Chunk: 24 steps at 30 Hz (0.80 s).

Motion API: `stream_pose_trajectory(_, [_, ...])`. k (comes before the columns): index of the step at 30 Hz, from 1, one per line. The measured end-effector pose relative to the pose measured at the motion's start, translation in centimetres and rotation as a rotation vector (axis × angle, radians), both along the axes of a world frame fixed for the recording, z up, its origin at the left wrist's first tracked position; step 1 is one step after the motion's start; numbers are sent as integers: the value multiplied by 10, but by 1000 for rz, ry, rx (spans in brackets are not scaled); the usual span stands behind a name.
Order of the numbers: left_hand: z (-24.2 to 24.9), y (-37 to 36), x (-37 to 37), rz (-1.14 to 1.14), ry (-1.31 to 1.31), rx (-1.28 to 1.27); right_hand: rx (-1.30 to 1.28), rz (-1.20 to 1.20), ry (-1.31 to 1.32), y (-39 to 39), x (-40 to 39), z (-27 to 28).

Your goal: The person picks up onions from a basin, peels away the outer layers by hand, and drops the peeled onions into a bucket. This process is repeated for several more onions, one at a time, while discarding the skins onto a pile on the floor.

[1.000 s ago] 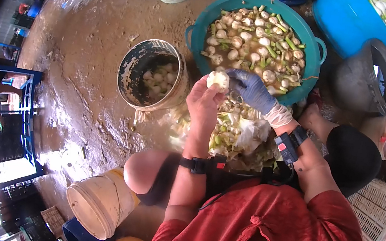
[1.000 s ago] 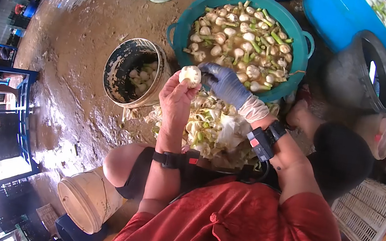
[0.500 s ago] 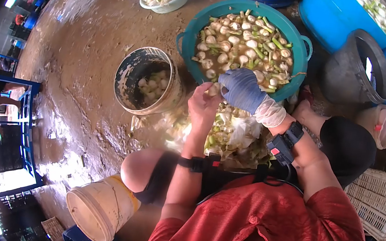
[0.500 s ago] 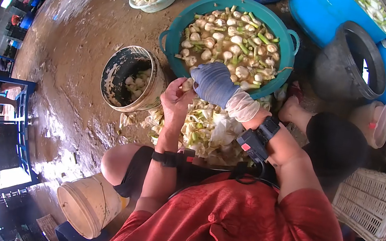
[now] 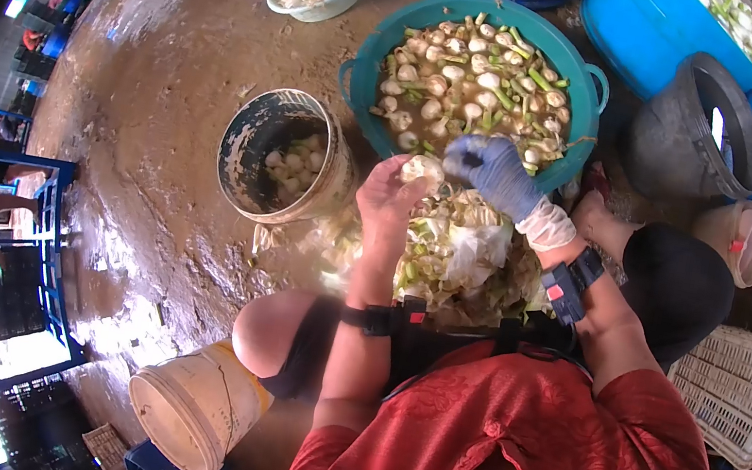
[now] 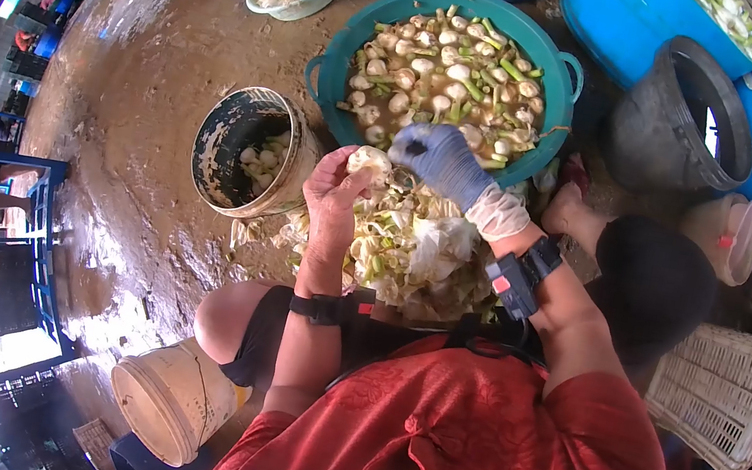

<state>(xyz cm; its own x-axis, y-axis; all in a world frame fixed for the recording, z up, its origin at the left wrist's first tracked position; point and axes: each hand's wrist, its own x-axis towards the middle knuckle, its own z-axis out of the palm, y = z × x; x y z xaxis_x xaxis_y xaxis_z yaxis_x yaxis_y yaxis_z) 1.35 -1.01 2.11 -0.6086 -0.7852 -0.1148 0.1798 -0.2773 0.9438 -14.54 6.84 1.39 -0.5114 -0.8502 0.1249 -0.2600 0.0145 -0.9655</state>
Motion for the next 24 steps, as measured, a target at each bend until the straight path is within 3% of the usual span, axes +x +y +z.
stream_pose_trajectory(2, [-8,-1,-2,61,-16,-48,162,30,277,2,11,10])
stream_pose_trajectory(3, [-12,-1,-2,60,-17,-48,67,-17,294,0,15,2])
stream_pose_trajectory(6, [-19,2,-3,117,-211,-221,143,-83,452,-4,23,9])
stream_pose_trajectory(8, [-20,5,-1,141,-331,-516,220,-72,487,-7,26,15])
stream_pose_trajectory(12, [-20,6,-1,142,-269,-508,298,-94,502,-10,26,10])
stream_pose_trajectory(13, [-19,5,-1,127,-272,-373,297,-93,502,-12,23,2])
stream_pose_trajectory(16, [-19,4,-1,114,-201,-167,119,-58,286,-9,12,-15])
stream_pose_trajectory(18, [-21,3,-1,119,-127,-94,117,-43,-39,-5,9,-13])
stream_pose_trajectory(22, [-22,4,-1,136,-154,-154,154,38,35,0,20,1])
stream_pose_trajectory(24, [-21,7,-1,138,-214,-213,88,-48,260,-1,23,-5])
